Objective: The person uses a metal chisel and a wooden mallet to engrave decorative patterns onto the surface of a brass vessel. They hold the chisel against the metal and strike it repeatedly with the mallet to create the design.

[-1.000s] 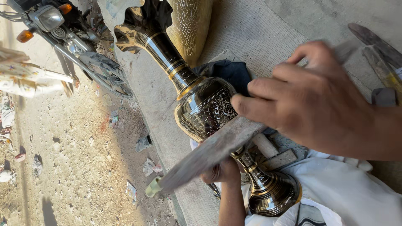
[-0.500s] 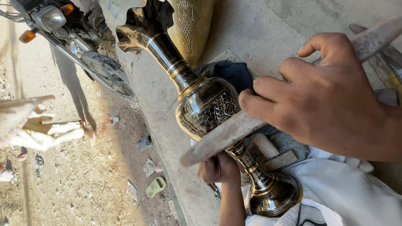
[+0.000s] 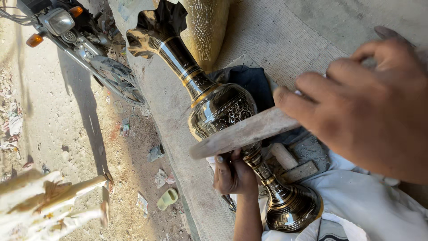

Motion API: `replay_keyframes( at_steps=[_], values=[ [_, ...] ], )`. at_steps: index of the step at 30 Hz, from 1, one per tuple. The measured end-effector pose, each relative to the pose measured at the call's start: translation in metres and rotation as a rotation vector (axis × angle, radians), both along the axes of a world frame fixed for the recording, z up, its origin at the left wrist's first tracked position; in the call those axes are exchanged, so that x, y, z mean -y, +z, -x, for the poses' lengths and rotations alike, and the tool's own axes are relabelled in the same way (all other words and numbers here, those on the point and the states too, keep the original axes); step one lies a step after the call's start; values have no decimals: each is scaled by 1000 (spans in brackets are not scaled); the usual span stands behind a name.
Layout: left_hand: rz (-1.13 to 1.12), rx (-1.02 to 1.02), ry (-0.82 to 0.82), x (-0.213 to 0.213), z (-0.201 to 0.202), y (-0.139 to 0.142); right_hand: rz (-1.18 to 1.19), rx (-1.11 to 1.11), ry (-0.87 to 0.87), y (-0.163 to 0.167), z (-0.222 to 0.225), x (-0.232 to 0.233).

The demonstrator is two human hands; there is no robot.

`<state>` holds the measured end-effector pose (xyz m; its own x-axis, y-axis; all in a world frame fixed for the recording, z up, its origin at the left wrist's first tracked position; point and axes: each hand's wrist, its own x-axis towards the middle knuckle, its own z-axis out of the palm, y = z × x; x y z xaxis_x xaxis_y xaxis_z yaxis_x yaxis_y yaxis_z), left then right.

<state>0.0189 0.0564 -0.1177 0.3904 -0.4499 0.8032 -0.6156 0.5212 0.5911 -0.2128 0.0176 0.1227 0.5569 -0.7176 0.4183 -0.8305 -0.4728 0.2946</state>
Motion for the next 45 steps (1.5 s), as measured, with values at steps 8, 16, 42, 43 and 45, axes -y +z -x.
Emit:
replay_keyframes(
  at_steps=[8,16,42,43,45],
  values=[
    [4,-20,-71,6,-8,-16,-71,89,56,-27,9,-11],
    [-144,-914,-465,1,-84,16,-132,407,-22,-167,34,-10],
    [-204,-15,-509,17,-40,73,-292,750,-119,-168,-11,-16],
    [-197,8,-499,17,-40,73,-290,700,-121,-164,-11,-13],
    [-185,55,-475,15,-40,74,-290,638,-104,-154,-12,-7]
  ],
)
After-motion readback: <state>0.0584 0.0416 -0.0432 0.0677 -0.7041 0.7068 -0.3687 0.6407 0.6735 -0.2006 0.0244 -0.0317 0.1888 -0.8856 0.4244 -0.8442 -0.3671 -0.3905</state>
